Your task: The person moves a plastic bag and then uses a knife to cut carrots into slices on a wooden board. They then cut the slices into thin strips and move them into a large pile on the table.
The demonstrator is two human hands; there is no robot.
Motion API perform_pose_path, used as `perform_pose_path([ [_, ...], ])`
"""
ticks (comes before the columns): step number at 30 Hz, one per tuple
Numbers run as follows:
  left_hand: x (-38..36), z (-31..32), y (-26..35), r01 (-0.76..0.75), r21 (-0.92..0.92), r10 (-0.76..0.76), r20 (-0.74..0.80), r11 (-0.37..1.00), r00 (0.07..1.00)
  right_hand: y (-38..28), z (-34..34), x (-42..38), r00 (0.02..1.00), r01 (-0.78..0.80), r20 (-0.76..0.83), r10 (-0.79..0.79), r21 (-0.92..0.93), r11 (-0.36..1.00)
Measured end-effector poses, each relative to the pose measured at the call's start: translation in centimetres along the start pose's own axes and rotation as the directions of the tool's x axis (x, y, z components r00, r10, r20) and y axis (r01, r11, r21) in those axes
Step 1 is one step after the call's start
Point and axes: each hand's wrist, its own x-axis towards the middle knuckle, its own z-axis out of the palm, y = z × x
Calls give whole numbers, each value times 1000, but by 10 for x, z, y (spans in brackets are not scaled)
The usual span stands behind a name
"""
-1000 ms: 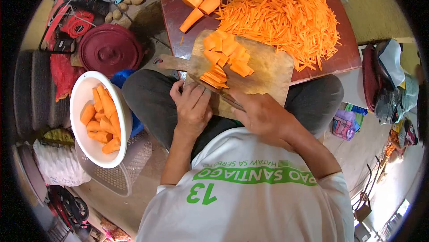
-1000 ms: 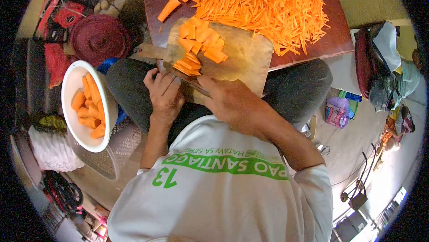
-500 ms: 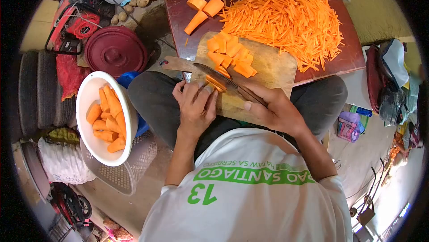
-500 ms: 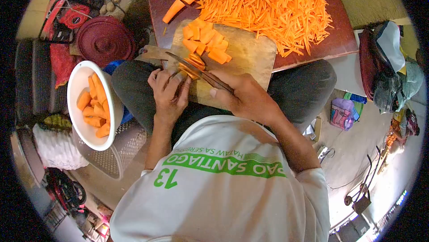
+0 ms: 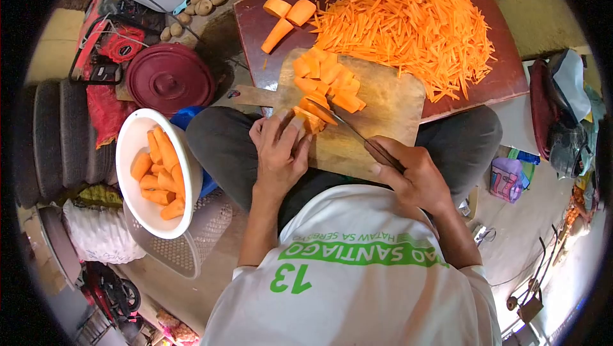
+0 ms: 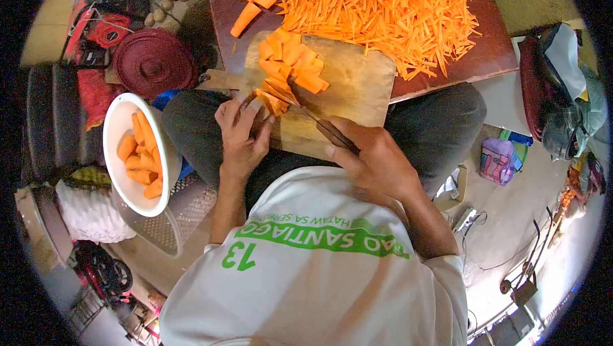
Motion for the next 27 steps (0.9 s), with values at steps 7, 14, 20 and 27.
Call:
perform_pose_path([
  [7, 8, -8, -8, 131, -115, -120, 94, 985, 988, 11, -15, -15, 1000, 20, -4, -20, -2, 1000],
  [14, 17, -12, -21, 47, -104, -32, 142, 993, 989, 28, -20, -24, 997, 35, -70, -33, 32, 999],
  [20, 14, -22, 0, 175, -190, -154, 124, 966, 980, 30, -22, -32, 998, 36, -48, -32, 80, 996],
  [27, -15, -6, 23, 265, -190, -293, -133, 945, 947, 29, -14, -15, 990, 79, 112, -88, 83, 993],
])
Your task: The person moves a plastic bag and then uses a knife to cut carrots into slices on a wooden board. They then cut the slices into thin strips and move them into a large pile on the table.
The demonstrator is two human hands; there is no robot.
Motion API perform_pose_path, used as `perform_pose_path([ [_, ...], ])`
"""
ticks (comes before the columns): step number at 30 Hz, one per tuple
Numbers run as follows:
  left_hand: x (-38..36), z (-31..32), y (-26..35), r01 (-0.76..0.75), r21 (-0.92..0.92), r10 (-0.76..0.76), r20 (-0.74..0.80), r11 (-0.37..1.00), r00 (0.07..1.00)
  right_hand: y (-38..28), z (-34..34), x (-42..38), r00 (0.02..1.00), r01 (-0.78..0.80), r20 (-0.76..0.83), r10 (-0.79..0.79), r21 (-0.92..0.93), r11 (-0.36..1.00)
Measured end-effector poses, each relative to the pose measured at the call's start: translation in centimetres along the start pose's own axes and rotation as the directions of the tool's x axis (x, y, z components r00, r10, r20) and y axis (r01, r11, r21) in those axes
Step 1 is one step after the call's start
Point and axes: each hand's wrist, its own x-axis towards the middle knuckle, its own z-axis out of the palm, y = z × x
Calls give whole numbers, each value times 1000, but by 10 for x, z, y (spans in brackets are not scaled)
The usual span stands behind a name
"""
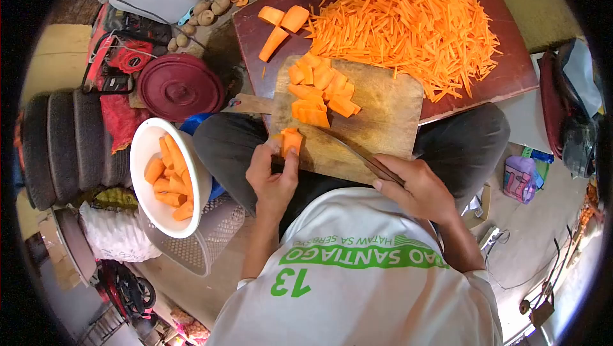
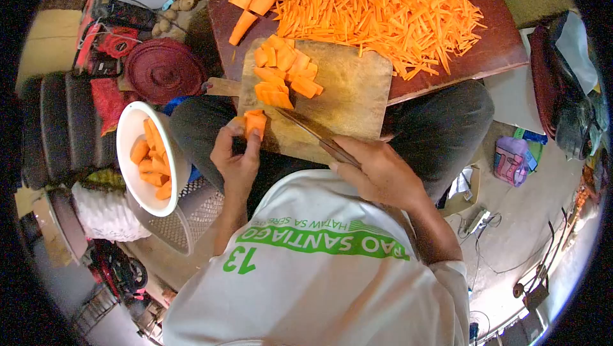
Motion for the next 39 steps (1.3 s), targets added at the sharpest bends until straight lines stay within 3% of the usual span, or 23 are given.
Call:
perform_pose_path([
  [2, -10, 5, -1, 2, 20, -1, -13, 1000, 1000, 0, 6, 11, 999, -31, 9, 31, 10, 999],
  [5, -6, 8, 24, 54, 26, -57, 121, 998, 991, 0, 15, 28, 999, -22, 26, 21, 32, 999],
  [11, -5, 13, 16, -23, 17, 21, 87, 1000, 996, -10, 13, 53, 993, -27, 115, 27, 0, 1000],
  [12, -5, 14, 16, 34, -5, -33, 74, 999, 997, -9, 13, 55, 993, -5, 118, 7, -19, 1000],
  [15, 1, 13, 10, -85, 36, 85, 20, 996, 996, -8, 14, 56, 990, -30, 140, 35, -42, 999],
  [18, -3, 12, 3, 14, -39, -12, 51, 999, 999, -15, 13, 52, 984, -91, 150, 94, -26, 996],
  [24, -4, 14, 3, -37, -58, 41, 69, 998, 997, -10, 17, 39, 996, 3, 86, -9, 61, 998],
  [27, -5, 13, 2, -127, -12, 127, 73, 992, 989, -19, 9, 32, 990, -70, 126, 58, 92, 993],
  [36, -8, 20, -5, -132, 19, 130, 66, 991, 989, -16, 4, 22, 987, -112, 132, 93, 146, 983],
  [39, -6, 19, -6, -159, 30, 156, 74, 987, 985, -12, 8, 21, 987, -112, 125, 103, 70, 991],
])
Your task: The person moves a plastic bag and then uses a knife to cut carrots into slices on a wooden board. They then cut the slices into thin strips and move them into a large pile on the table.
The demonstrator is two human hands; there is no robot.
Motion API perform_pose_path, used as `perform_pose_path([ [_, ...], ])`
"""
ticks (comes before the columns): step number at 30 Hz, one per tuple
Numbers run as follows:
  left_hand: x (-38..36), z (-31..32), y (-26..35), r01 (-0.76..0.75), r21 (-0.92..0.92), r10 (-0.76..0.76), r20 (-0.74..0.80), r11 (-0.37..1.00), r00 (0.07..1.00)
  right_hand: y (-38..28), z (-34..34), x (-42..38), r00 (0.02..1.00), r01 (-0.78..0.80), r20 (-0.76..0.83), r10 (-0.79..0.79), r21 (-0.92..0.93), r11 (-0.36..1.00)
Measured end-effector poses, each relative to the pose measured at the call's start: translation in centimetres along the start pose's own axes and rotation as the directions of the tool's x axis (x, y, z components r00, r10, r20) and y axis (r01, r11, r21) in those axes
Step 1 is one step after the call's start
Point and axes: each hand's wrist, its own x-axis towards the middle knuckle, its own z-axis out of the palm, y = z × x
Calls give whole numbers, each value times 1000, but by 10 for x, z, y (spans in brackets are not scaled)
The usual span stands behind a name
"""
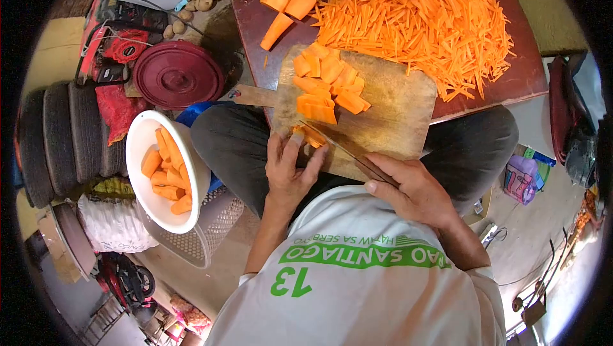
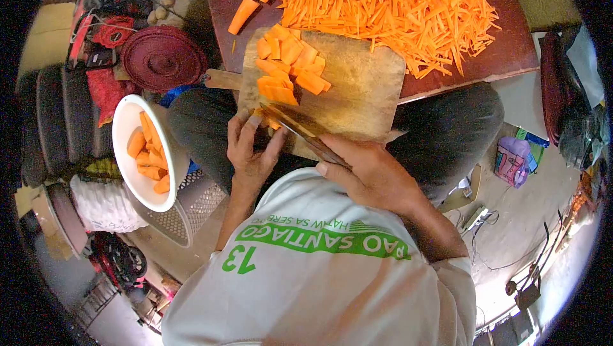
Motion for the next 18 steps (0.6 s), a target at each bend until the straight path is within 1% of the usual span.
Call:
perform_pose_path([
  [3, 0, 3, -2, -21, 4, 21, -14, 1000, 1000, 6, 4, 1, 996, 75, -41, -76, -32, 997],
  [6, -1, 4, -1, -12, 30, 13, -21, 999, 1000, 4, 1, -1, 997, -5, -73, 2, -38, 999],
  [9, -1, 3, 1, 2, 42, -1, -22, 999, 1000, 2, -1, -3, 991, 31, -131, -34, -24, 999],
  [10, -1, 3, 1, 5, 41, -4, -22, 999, 1000, 3, -1, -2, 992, 46, -115, -52, -56, 997],
  [13, 3, 1, -1, -52, 57, 53, -19, 997, 998, 5, 0, -1, 992, 85, -80, -98, -143, 986],
  [15, 6, -3, 1, -53, 51, 53, -5, 997, 999, -1, 4, 0, 991, 97, -68, -112, -191, 977],
  [18, 5, -5, 1, -45, 57, 44, 16, 997, 999, -9, 5, 4, 997, 81, 6, -81, -163, 983],
])
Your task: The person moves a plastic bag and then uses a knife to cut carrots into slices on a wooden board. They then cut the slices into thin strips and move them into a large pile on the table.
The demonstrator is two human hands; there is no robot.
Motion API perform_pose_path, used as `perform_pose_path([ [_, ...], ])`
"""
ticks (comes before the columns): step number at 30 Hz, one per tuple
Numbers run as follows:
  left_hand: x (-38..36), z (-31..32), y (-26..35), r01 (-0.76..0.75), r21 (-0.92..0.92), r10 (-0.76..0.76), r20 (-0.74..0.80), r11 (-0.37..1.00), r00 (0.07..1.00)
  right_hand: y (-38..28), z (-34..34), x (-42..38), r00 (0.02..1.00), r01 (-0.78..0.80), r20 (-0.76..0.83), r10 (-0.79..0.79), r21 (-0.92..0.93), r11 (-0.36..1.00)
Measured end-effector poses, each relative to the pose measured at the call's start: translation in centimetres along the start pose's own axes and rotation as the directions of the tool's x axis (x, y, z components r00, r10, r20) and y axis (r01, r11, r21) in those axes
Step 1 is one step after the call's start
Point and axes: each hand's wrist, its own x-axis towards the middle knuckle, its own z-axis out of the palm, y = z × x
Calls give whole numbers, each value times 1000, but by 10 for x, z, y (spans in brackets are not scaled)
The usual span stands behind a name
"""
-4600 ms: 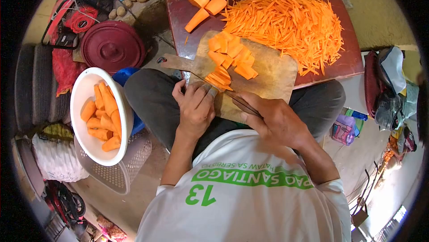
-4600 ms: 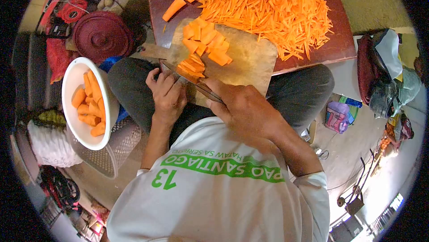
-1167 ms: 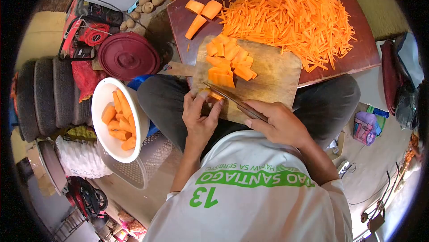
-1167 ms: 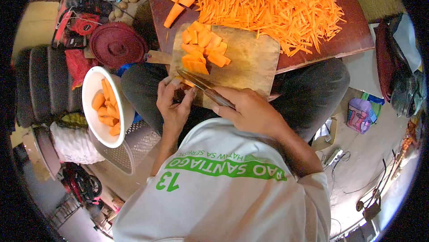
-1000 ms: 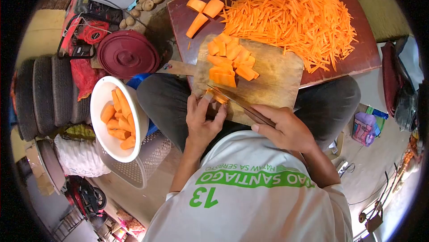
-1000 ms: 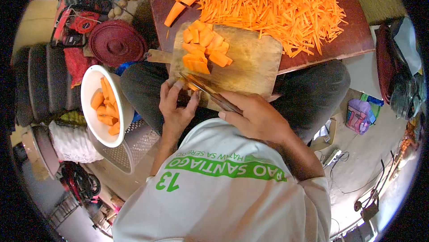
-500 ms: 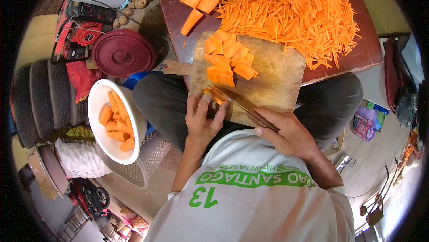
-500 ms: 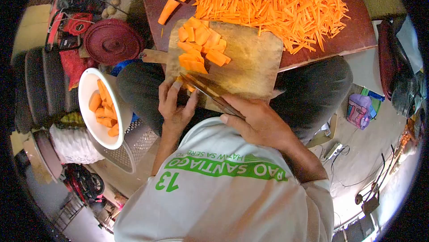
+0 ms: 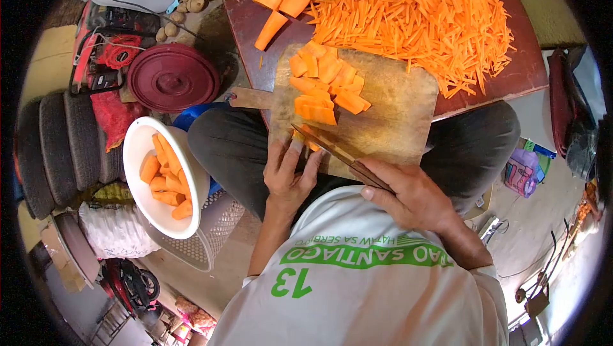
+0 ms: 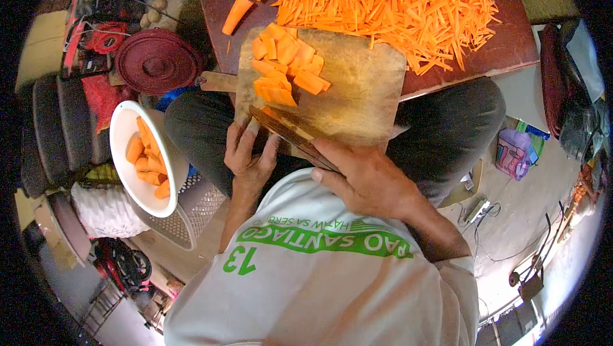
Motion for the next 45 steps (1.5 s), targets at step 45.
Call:
perform_pose_path([
  [45, 1, 9, -2, 23, -81, -23, 3, 996, 1000, 22, -18, -19, 952, -24, -303, 41, 60, 998],
])
